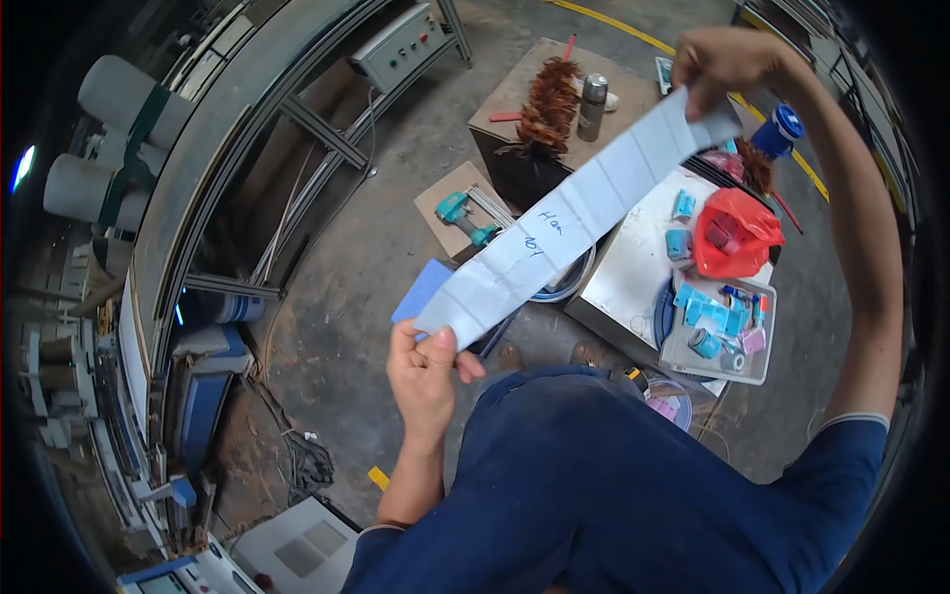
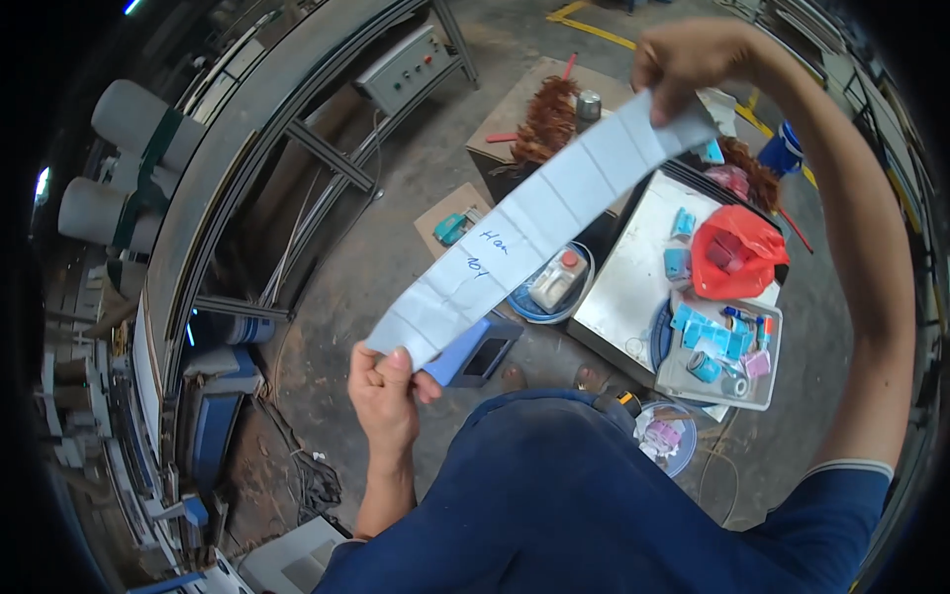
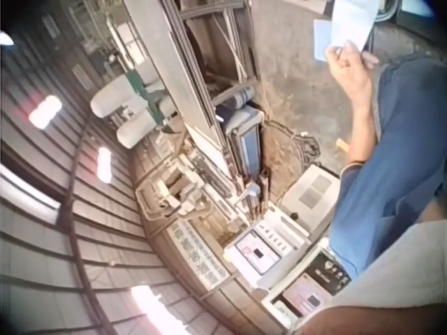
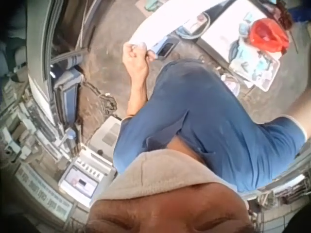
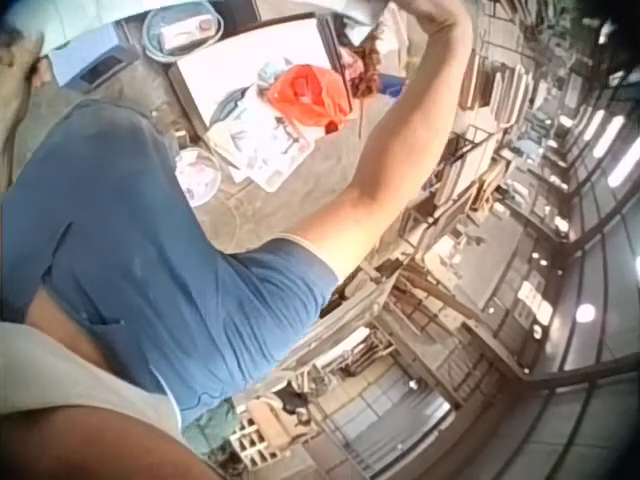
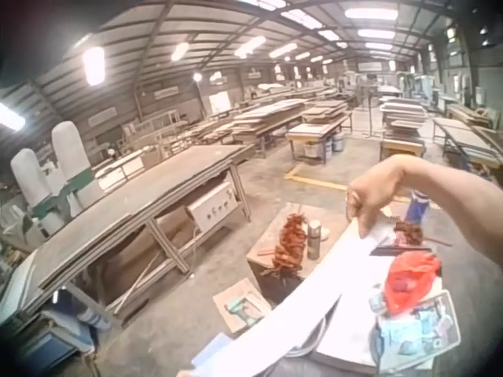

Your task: Operate a large CNC machine to process panels and apply identification labels to the workpieces.

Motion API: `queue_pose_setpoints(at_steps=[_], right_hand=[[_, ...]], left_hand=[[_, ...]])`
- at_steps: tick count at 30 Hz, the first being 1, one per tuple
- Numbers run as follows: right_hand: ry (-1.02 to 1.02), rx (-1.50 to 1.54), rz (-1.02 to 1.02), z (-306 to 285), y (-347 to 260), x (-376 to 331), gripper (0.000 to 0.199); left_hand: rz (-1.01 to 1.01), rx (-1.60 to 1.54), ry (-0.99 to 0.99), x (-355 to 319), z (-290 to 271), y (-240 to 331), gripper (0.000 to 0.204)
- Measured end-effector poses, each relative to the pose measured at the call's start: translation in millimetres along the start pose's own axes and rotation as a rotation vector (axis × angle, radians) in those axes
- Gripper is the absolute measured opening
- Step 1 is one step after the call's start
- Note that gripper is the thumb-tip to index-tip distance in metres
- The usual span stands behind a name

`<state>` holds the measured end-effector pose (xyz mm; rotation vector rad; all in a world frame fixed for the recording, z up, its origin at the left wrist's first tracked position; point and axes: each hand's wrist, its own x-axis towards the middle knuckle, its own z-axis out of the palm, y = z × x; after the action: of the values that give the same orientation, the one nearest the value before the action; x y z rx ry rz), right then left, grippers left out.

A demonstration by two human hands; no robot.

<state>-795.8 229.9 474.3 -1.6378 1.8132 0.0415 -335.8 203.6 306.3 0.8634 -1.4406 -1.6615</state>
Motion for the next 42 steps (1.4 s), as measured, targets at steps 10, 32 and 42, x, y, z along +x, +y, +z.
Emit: queue_pose_setpoints(at_steps=[10,32,42], right_hand=[[-0.082,-0.082,0.242,-45,-26,-11,0.021],[-0.120,0.051,0.219,-30,-8,-31,0.027],[-0.145,0.103,0.221,-30,-16,-32,0.025]], left_hand=[[-0.126,-0.175,-0.098,-6,29,-20,0.030],[-0.062,-0.224,-0.038,-6,23,-3,0.036],[-0.053,-0.213,-0.060,-4,16,0,0.027]])
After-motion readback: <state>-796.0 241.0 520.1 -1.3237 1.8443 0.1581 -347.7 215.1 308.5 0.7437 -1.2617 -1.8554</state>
